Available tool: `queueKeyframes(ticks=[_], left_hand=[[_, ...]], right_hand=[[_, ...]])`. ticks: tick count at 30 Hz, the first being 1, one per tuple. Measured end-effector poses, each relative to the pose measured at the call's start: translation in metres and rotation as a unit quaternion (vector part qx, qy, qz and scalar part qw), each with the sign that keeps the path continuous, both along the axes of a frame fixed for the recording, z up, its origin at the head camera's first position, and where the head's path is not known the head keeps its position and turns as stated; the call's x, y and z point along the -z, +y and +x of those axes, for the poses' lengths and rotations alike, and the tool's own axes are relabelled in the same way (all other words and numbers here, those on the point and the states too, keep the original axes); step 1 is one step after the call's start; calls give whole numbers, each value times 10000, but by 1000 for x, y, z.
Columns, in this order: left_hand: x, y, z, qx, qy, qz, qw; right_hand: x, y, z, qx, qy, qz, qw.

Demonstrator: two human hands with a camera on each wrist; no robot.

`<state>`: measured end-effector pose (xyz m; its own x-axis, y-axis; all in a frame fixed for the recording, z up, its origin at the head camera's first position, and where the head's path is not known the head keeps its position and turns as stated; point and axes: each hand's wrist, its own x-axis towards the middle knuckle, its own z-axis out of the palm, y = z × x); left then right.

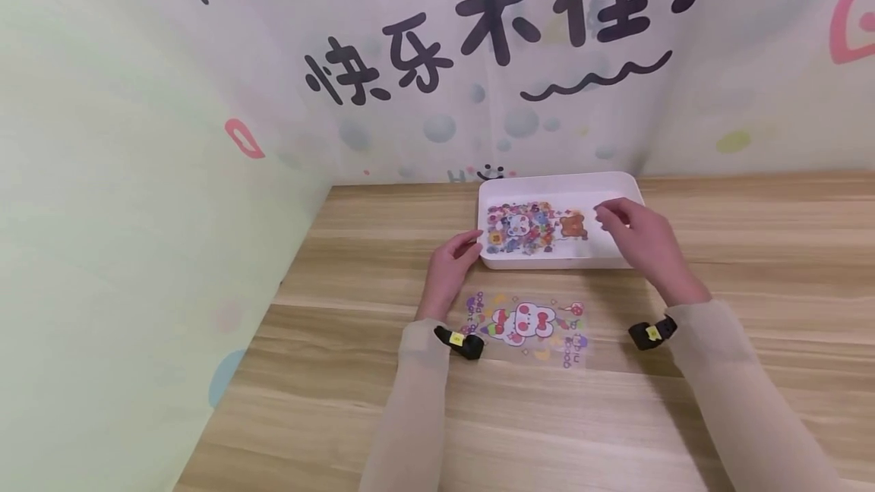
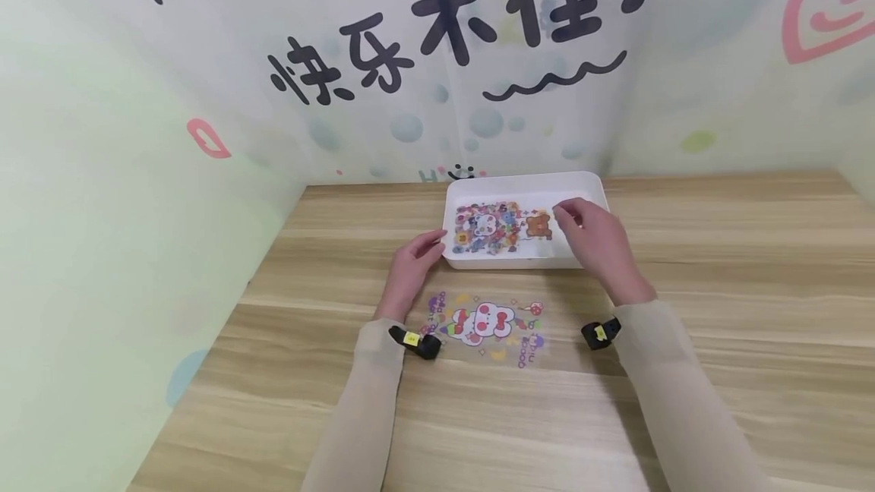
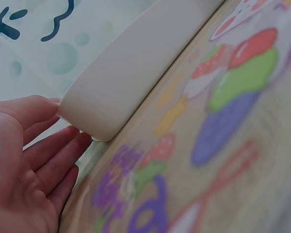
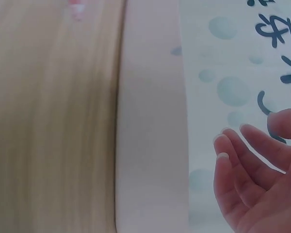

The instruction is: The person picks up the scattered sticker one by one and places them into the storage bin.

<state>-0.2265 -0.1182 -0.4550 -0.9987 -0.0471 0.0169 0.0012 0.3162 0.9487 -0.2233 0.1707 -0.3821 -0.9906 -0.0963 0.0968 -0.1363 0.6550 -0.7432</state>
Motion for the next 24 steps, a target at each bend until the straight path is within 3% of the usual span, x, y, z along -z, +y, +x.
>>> queueKeyframes(ticks=[15,19,24], left_hand=[[2,-1,1,10,23,-7,10000],[1,0,1,-25,37,-14,10000],[0,-1,2,-17,43,-16,10000]], right_hand=[[-6,-1,30,-592,543,752,9939],[-5,-4,35,-948,538,937,9896],[2,-6,37,-1520,404,1438,9770]])
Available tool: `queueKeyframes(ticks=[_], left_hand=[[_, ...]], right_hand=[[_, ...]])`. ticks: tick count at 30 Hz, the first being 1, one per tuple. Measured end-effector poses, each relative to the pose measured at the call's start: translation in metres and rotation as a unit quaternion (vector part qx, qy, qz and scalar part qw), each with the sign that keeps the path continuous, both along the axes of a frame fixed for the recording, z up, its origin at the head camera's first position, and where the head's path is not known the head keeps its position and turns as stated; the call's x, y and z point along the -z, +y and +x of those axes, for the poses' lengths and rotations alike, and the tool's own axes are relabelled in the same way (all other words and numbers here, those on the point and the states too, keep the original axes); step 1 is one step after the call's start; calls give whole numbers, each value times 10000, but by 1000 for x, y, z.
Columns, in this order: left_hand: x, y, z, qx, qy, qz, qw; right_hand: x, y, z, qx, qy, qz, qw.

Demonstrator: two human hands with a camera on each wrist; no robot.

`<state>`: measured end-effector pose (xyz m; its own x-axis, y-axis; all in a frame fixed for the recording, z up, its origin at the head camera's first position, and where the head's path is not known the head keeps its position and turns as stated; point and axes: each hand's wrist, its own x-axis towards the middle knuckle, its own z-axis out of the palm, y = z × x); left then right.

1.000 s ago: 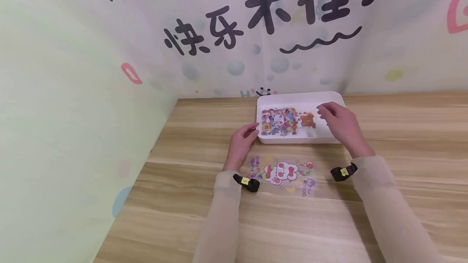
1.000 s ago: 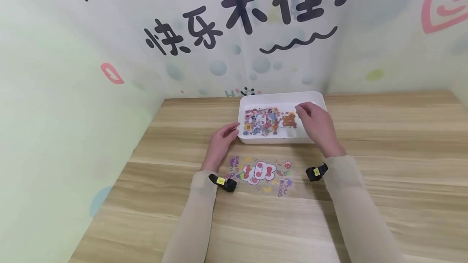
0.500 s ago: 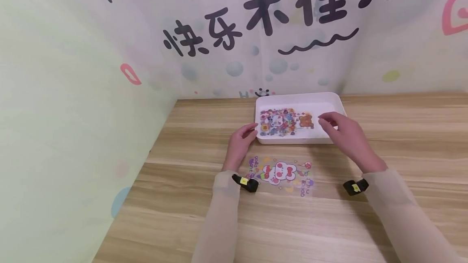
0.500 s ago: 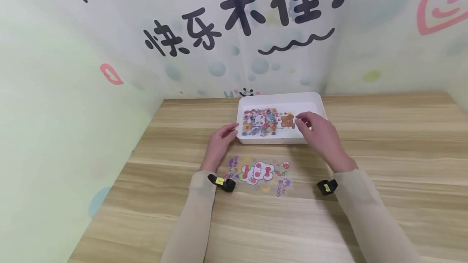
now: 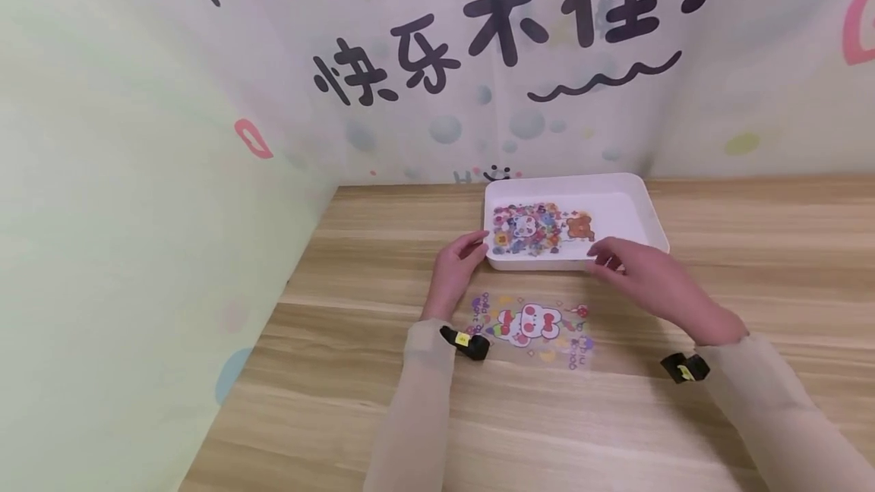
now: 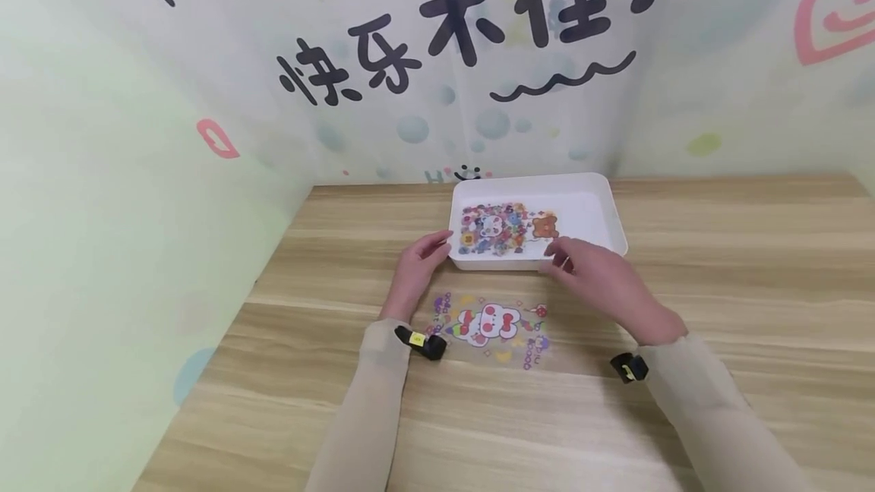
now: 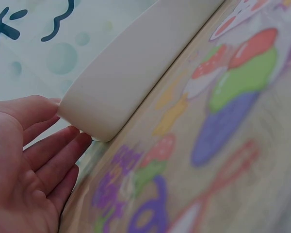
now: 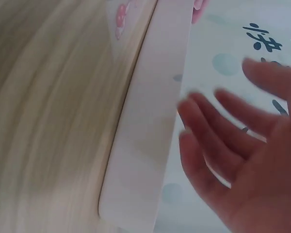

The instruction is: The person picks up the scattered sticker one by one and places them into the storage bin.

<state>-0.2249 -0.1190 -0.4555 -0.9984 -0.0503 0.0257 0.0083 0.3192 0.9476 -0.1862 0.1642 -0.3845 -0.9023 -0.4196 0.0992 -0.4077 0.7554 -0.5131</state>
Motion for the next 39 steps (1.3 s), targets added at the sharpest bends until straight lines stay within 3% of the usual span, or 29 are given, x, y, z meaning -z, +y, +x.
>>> queueKeyframes(ticks=[6,10,24,31,39], left_hand=[[0,2,-1,-33,-2,-58,10000],[0,1,-1,-43,-14,-134,9999],[-3,0,2,72,63,-163,9998],[-4,-5,5,27,34,-116,9999],[-3,-1,3,54,-72,-49,9999]], right_hand=[[8,-3,1,-660,-609,507,9947],[10,-6,5,-813,-842,677,9908],[18,-30,28,-5,-835,1602,9835],[18,-39,34,9,-655,1906,9795],[14,-35,34,53,-812,1959,9772]])
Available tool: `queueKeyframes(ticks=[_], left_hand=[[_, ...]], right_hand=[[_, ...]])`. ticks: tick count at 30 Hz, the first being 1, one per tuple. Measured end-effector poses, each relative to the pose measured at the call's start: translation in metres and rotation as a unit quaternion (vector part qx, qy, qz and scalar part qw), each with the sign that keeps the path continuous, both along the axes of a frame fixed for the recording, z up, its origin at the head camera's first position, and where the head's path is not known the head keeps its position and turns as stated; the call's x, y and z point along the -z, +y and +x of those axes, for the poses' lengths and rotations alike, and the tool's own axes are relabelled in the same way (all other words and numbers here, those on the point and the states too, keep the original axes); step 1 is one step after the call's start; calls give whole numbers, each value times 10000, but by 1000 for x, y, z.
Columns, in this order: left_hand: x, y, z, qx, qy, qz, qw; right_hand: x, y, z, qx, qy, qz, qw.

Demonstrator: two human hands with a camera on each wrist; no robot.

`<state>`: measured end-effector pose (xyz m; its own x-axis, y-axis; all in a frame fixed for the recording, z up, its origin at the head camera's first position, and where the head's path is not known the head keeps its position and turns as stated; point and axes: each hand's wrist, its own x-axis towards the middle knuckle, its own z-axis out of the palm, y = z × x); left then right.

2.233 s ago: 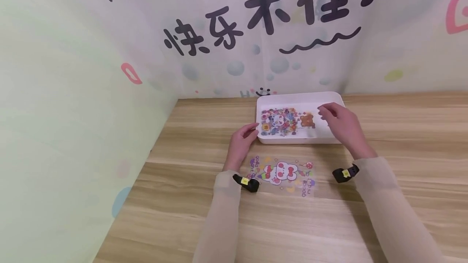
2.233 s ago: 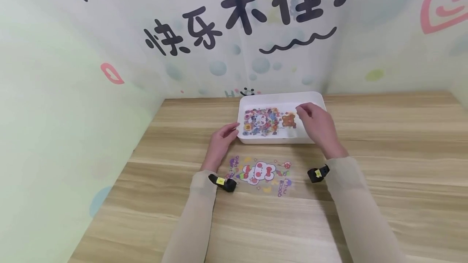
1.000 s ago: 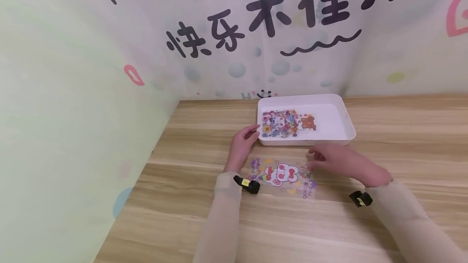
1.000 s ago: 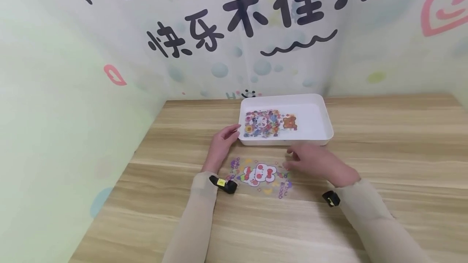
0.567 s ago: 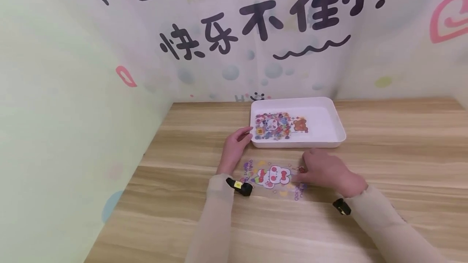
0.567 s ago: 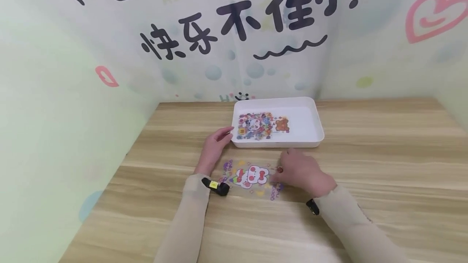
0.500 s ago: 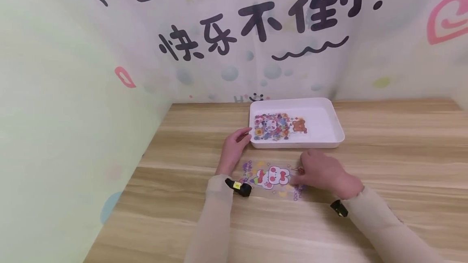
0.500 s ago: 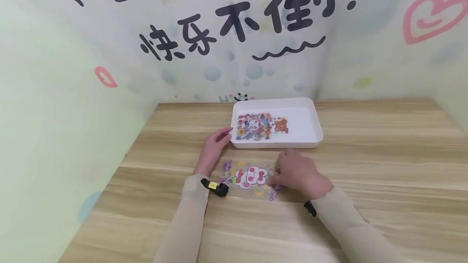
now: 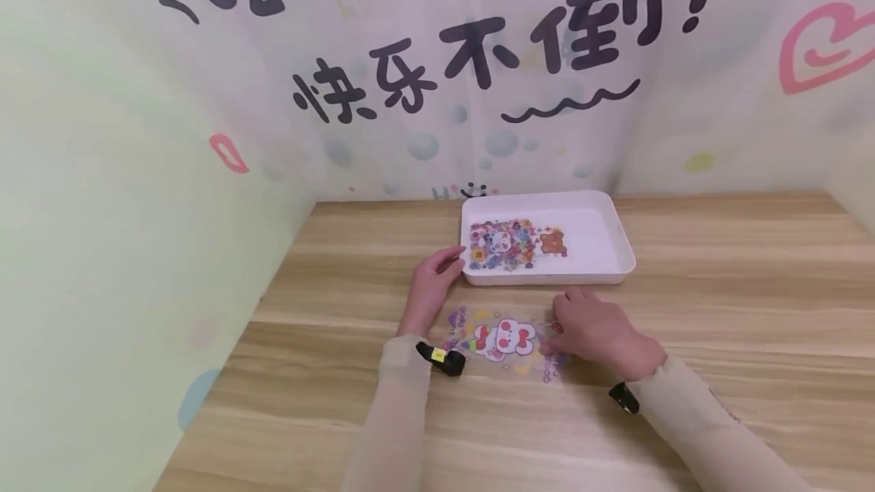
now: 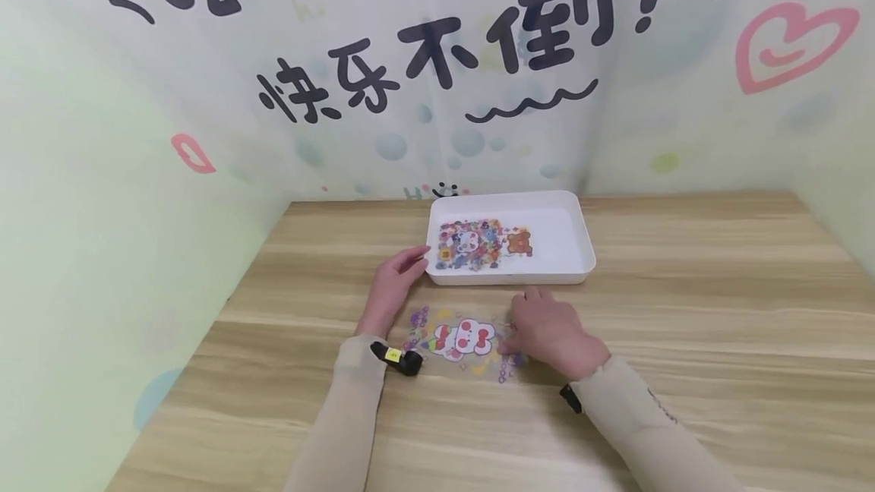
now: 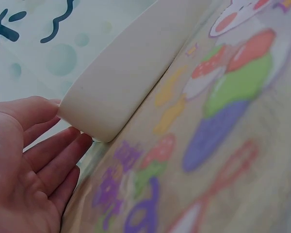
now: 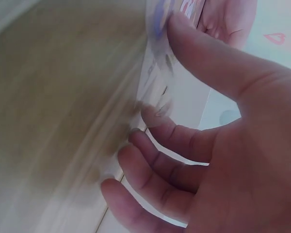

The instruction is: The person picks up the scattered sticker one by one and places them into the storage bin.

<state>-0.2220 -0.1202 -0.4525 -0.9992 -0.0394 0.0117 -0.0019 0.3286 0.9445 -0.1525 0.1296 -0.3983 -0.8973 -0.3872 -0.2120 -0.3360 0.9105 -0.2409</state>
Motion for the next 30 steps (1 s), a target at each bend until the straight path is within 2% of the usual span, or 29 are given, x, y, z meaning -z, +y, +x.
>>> queueKeyframes(ticks=[11,17,24,30], left_hand=[[1,0,1,38,55,78,9999],[1,1,0,35,98,48,9999],[3,1,0,84,-17,24,10000],[1,0,0,57,75,-35,9999]], right_hand=[[8,7,-8,199,-360,-736,9964],[10,13,-13,105,-481,-1074,9930],[12,20,-19,2,-533,-1423,9884],[13,24,-23,-126,-565,-1765,9826]])
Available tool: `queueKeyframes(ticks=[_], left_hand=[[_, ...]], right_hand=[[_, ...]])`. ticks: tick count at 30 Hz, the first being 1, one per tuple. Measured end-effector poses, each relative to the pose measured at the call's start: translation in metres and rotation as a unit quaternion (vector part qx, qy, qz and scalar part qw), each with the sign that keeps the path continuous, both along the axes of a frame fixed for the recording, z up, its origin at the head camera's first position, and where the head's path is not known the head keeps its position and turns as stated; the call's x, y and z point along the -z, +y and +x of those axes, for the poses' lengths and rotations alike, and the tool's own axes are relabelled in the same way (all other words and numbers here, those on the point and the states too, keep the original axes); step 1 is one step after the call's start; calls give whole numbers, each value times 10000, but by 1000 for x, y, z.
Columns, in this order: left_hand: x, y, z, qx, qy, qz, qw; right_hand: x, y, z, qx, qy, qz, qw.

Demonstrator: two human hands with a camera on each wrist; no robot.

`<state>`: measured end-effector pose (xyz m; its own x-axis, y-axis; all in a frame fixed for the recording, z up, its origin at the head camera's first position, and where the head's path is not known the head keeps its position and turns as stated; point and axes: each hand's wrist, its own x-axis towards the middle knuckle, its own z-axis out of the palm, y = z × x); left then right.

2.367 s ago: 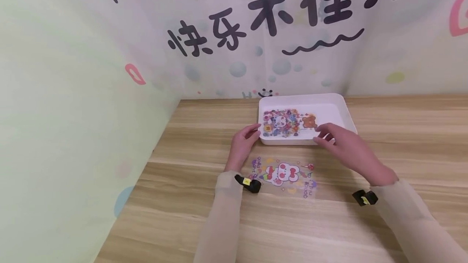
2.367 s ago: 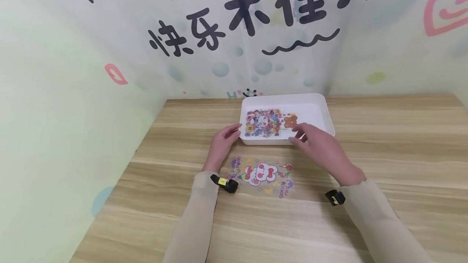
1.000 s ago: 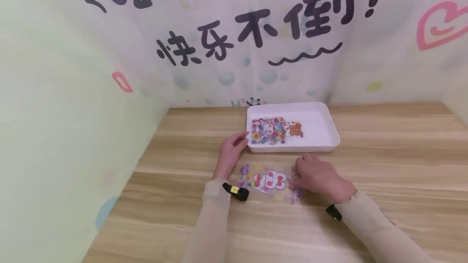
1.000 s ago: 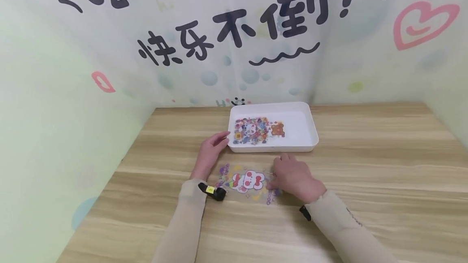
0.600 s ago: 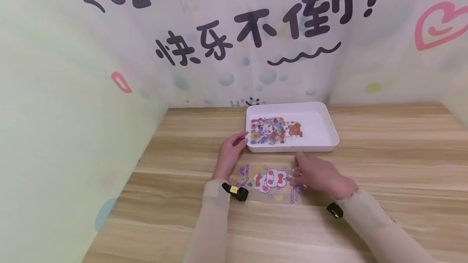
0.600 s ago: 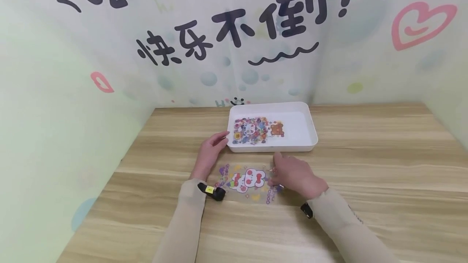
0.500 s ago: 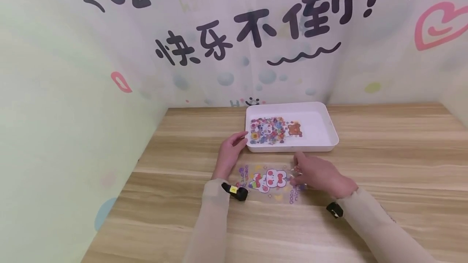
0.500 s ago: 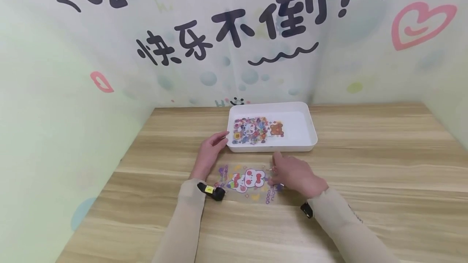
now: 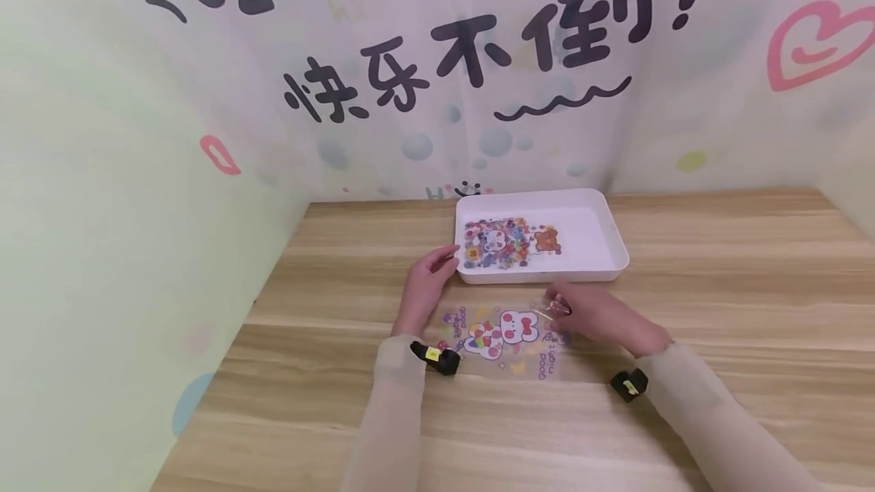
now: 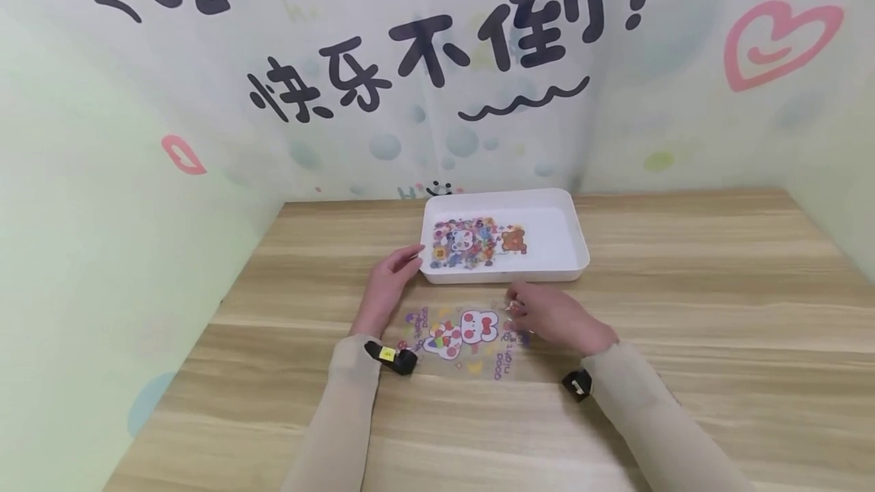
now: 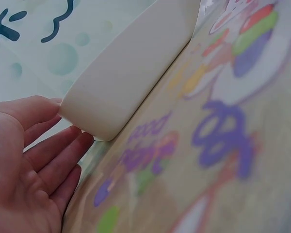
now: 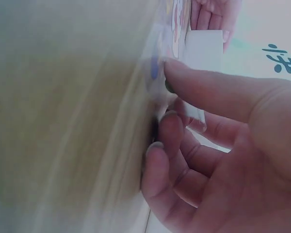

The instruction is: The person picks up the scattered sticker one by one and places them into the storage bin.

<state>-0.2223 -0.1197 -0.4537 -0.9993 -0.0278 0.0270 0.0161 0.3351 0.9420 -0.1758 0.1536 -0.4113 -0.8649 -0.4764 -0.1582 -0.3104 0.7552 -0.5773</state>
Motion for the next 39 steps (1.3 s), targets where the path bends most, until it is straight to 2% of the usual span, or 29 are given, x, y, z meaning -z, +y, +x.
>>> queueKeyframes(ticks=[6,13,25,33,39], left_hand=[[-1,0,1,81,27,36,10000],[-1,1,1,118,33,70,9999],[1,2,-2,106,55,112,9999],[1,-2,-4,36,62,-38,10000],[-1,-1,-4,63,87,-64,9999]], right_hand=[[1,3,0,-3,-216,-266,9994],[3,5,-1,188,-480,-313,9982],[6,7,-5,160,-488,-299,9982],[2,6,-10,76,-549,-515,9971],[2,8,-11,196,-570,-486,9970]])
